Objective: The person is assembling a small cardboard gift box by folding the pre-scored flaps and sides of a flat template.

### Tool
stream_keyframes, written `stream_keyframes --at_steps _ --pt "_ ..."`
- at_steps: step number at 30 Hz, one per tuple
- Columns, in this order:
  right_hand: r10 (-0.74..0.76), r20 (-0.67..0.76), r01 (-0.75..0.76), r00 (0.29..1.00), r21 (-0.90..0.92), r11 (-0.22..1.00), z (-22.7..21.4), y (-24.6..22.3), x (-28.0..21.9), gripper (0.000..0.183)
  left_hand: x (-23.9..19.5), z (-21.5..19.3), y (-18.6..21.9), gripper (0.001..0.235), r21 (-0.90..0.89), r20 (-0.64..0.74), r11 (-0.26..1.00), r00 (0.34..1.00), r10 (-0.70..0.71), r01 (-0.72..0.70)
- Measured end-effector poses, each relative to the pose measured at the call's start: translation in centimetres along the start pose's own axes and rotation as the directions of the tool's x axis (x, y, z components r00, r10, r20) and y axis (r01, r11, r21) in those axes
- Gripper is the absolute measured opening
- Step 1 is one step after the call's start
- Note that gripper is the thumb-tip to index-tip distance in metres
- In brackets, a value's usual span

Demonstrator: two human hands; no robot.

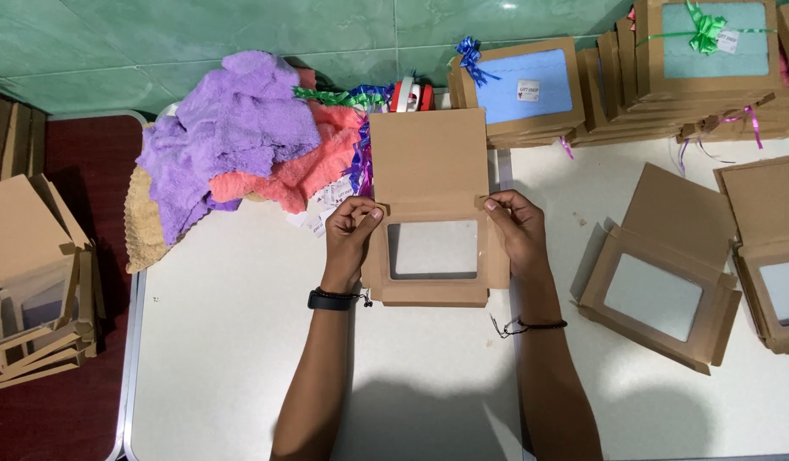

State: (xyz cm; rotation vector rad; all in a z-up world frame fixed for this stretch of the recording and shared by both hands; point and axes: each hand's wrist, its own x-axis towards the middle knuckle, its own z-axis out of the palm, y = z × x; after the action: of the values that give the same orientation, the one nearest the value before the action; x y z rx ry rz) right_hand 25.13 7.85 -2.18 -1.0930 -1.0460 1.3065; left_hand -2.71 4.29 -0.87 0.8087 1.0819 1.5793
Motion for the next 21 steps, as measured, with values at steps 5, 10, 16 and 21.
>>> stream_keyframes --at_steps 5,10,16,21 --pt "-0.026 -0.013 0.025 1.0 -0.045 0.999 -0.2 0.8 0.0 0.015 0.1 -0.1 0.5 0.014 0.004 0.008 1.0 1.0 -0.002 0.002" --pt "-0.033 -0.01 0.033 0.999 -0.046 0.998 -0.3 1.0 0.2 0.014 0.2 -0.4 -0.3 0.013 0.017 0.005 1.0 1.0 0.005 -0.005" --pt "-0.043 -0.009 0.042 0.999 -0.071 0.997 0.4 -0.1 -0.2 0.017 0.1 -0.1 -0.3 0.011 0.026 -0.001 1.0 1.0 0.014 -0.014" --pt "-0.034 0.0 0.034 0.999 -0.075 0.997 0.4 -0.3 -0.3 0.017 0.4 -0.6 -0.9 0.009 0.005 0.003 1.0 1.0 0.005 -0.005"
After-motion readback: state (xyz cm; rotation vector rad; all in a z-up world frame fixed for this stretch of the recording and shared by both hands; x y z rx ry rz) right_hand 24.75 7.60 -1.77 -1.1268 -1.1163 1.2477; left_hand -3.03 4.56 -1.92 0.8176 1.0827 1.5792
